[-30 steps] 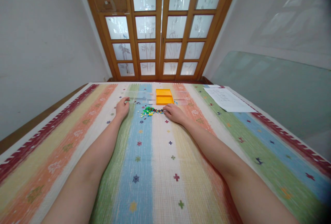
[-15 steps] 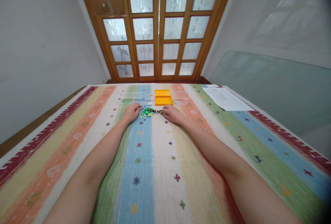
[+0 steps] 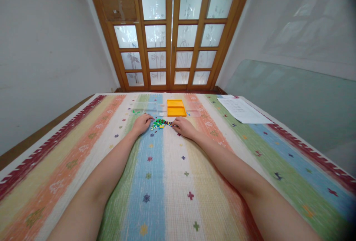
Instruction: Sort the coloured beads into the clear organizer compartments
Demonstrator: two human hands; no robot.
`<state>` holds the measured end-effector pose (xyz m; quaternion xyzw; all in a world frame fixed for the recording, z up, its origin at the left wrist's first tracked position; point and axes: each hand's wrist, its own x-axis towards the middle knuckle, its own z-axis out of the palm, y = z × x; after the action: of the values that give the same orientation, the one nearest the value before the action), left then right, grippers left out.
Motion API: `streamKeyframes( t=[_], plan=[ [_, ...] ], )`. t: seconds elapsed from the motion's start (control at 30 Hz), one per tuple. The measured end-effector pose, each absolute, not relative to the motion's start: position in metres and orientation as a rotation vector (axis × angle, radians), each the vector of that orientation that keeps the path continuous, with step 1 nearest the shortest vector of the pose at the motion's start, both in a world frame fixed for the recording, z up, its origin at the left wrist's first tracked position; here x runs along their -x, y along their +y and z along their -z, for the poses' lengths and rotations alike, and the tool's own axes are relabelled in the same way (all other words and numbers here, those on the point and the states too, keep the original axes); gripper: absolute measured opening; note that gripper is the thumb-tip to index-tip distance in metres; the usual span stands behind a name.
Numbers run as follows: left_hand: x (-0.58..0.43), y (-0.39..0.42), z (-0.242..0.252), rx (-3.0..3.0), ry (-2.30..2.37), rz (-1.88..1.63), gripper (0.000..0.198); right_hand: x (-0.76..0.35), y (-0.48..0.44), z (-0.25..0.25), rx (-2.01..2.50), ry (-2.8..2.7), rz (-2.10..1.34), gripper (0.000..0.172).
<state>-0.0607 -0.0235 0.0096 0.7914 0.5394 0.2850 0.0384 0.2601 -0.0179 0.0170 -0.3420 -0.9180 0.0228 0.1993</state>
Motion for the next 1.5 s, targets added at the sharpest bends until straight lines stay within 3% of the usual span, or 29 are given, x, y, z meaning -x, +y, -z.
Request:
streamKeyframes(
  t=[0.47,0.93,1.5],
  plan=[
    [0.063,-0.022,-0.008,-2.392,1.648,-0.909,0.032,-0.275,0.002,-0.004,1.236,-2.173,-0.222,0.017],
    [0.062,-0.023,-0.008,-2.365,1.668,-0.895,0.033,-0.312,0.03,-0.003,1.415,-1.685,-0.142,0.033],
    [0.062,-0.023,-0.009,-2.373,1.666,-0.88,0.033,-0.319,0.043,0.01,1.527,-1.589,-0.137,0.045]
  ],
)
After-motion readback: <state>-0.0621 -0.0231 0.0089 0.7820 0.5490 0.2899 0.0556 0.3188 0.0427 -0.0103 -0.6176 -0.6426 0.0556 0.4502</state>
